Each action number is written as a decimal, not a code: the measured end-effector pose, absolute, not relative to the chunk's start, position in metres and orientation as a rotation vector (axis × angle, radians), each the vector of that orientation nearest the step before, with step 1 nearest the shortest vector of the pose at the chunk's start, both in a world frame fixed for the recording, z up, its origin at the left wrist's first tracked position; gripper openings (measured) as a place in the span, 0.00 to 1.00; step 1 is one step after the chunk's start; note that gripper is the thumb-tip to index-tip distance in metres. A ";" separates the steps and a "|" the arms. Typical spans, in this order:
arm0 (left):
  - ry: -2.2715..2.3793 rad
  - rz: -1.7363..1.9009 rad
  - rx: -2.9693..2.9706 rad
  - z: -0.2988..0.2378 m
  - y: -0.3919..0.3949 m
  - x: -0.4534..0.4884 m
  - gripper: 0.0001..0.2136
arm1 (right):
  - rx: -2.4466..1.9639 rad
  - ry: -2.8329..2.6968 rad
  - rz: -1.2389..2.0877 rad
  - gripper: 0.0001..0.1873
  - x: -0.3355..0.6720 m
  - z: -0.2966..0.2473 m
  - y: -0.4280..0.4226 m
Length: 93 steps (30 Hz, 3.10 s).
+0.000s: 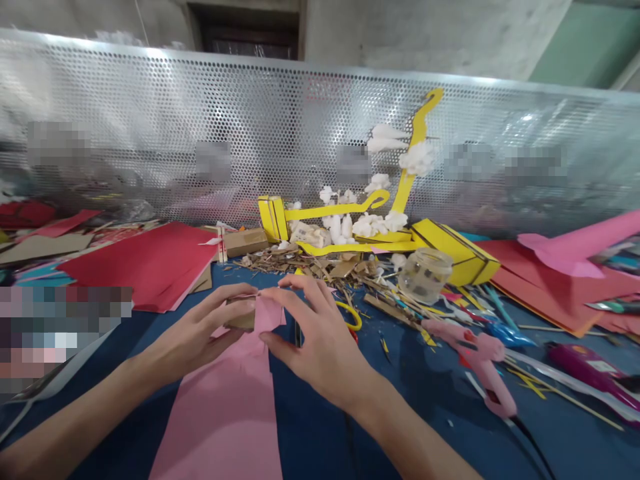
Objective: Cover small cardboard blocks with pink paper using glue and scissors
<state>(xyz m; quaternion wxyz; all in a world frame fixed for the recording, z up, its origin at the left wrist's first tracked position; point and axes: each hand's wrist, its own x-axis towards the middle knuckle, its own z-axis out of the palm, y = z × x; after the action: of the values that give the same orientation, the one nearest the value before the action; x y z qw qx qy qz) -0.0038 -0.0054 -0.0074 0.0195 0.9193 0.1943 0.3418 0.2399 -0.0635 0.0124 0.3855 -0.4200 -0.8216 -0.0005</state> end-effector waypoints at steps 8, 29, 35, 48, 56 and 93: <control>0.607 1.054 2.889 -0.006 -0.006 -0.004 0.23 | -1.088 -2.070 0.014 0.23 0.238 0.013 -0.063; 0.569 1.083 2.890 -0.004 -0.008 -0.004 0.21 | -1.052 -2.054 0.100 0.22 0.240 0.012 -0.062; 0.565 1.073 2.829 -0.005 -0.007 -0.005 0.21 | -1.073 -2.017 0.179 0.28 0.239 0.010 -0.061; 0.913 1.401 1.975 -0.003 0.005 -0.001 0.26 | -1.657 -2.088 0.199 0.07 0.301 0.026 -0.036; 0.944 1.378 1.972 -0.004 0.001 0.000 0.27 | -1.859 -2.277 0.274 0.12 0.290 0.006 -0.032; 0.880 1.334 1.953 0.002 -0.002 0.000 0.22 | -1.382 -1.797 0.587 0.14 0.266 0.004 -0.054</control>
<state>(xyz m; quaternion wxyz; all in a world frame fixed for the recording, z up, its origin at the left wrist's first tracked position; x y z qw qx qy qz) 0.0001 -0.0022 0.0024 0.3041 0.7374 0.3321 0.5034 0.2656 -0.0536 0.0036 0.3894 -0.5435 -0.7069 0.2308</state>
